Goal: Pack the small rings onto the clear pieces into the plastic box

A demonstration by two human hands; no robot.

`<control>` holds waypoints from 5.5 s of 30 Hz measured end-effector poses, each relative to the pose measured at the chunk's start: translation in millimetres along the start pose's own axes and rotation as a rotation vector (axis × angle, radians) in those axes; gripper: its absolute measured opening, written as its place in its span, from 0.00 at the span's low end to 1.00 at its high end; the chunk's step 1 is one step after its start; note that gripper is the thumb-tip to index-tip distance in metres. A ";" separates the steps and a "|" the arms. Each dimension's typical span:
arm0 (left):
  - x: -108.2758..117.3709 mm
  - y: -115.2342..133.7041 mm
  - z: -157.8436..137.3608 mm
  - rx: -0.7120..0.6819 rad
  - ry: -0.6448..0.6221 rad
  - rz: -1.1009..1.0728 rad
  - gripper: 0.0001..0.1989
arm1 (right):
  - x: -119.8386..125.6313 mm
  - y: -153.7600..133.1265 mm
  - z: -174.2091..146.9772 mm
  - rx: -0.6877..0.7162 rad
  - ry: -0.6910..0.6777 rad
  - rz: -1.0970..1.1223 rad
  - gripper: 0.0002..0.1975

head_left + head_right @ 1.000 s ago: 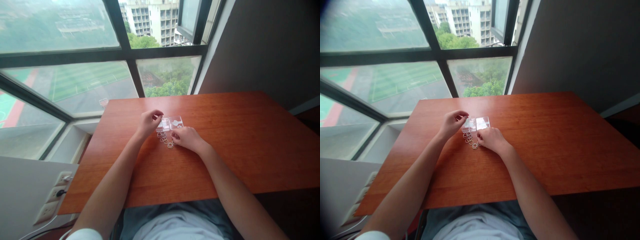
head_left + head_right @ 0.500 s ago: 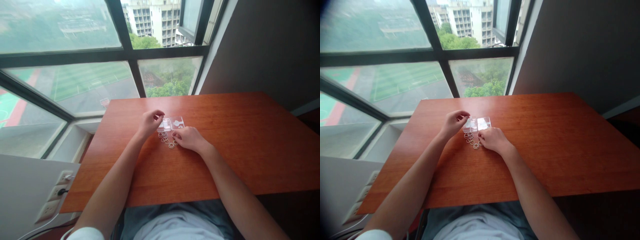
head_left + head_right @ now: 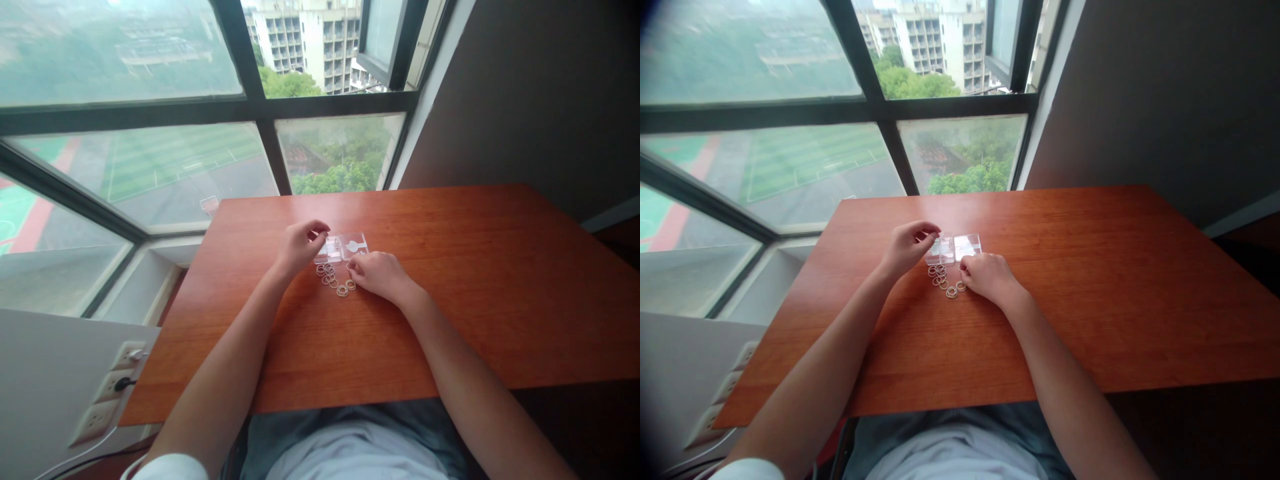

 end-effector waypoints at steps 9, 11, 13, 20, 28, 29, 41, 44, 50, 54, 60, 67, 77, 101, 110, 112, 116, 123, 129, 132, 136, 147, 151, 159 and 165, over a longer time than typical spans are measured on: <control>0.4 2.6 -0.1 -0.002 0.000 -0.002 0.07 | 4.3 1.0 1.7 -0.043 0.076 0.073 0.09; 0.6 3.2 0.2 -0.003 0.001 -0.002 0.07 | 7.4 4.4 1.7 -0.075 0.100 0.083 0.09; 0.7 3.5 0.4 -0.004 0.000 -0.001 0.07 | 9.9 8.8 1.4 -0.106 0.125 0.087 0.10; 0.5 3.2 0.2 -0.001 -0.006 0.002 0.07 | 1.4 10.8 0.0 -0.086 0.067 0.096 0.13; 1.7 4.4 0.5 -0.007 0.000 0.002 0.07 | 9.7 5.0 -1.1 -0.064 0.096 0.130 0.10; 1.8 4.4 0.6 -0.008 0.000 0.003 0.07 | 9.9 5.9 -1.3 -0.064 0.091 0.125 0.09; 1.5 3.6 0.6 0.001 -0.009 0.003 0.07 | 5.3 2.5 -3.4 -0.025 0.009 0.140 0.12; 1.5 3.4 0.5 0.003 -0.012 0.011 0.07 | 4.8 3.4 -3.8 -0.021 -0.002 0.132 0.12; 1.1 4.0 0.0 0.011 -0.020 0.012 0.08 | 2.3 5.6 -3.9 -0.047 -0.040 0.139 0.08; 0.9 4.1 -0.3 0.008 -0.022 0.013 0.07 | 1.7 5.0 -4.0 -0.065 -0.059 0.149 0.07; 0.7 4.8 -0.5 0.003 -0.027 0.006 0.07 | 2.6 8.4 -2.8 -0.075 -0.027 0.134 0.09; 0.8 3.8 -0.2 0.004 -0.029 0.008 0.07 | 2.4 11.6 -2.7 -0.059 0.002 0.132 0.10; 0.1 4.0 -0.9 0.002 -0.031 0.008 0.07 | 0.0 8.4 -4.9 -0.073 -0.086 0.228 0.06; 2.1 3.0 0.7 0.008 -0.022 0.007 0.07 | 11.4 23.5 -8.6 -0.054 -0.099 0.192 0.07; 6.0 5.6 1.4 0.005 0.000 0.012 0.07 | 20.6 27.1 -13.7 -0.055 -0.115 0.137 0.08; 6.2 6.6 1.5 0.004 -0.001 0.007 0.07 | 17.3 30.5 -15.3 -0.082 -0.154 0.113 0.07; 6.9 7.0 1.9 0.007 0.004 0.012 0.07 | 16.1 24.3 -13.7 -0.069 -0.143 -0.013 0.08; 5.9 6.1 1.7 0.009 -0.002 -0.001 0.07 | 12.3 -0.4 -9.5 -0.018 -0.077 -0.159 0.10; 5.7 5.8 1.7 0.008 -0.006 0.003 0.07 | 10.9 3.9 -4.2 -0.053 0.028 0.024 0.06; 6.2 7.2 1.8 0.002 -0.007 0.005 0.07 | 23.2 12.2 -0.6 -0.113 0.217 0.155 0.06; 4.7 7.4 1.0 0.000 -0.019 0.002 0.07 | 48.7 22.8 -3.7 -0.169 0.577 0.359 0.07; -10.5 33.4 -9.4 -0.032 -0.152 -0.076 0.10 | 52.4 25.7 -6.8 -0.179 0.672 0.381 0.07; -21.1 52.5 -18.3 -0.055 -0.236 -0.119 0.10 | 52.0 23.6 -6.7 -0.188 0.626 0.359 0.08; -24.6 55.9 -20.8 -0.027 -0.234 -0.173 0.10 | 49.1 20.9 -6.1 -0.188 0.590 0.337 0.09; -27.4 53.4 -22.7 -0.039 -0.231 -0.154 0.07 | 49.3 18.7 -6.6 -0.169 0.596 0.349 0.09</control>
Point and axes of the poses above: each hand's wrist, its own z-axis towards the middle knuckle, its own x-axis out of the back of the hand, y = z × x, the point moved 8 cm from there along z, towards the middle knuckle, and after that the axes turned 14 degrees about y, right-handed, at the moved point
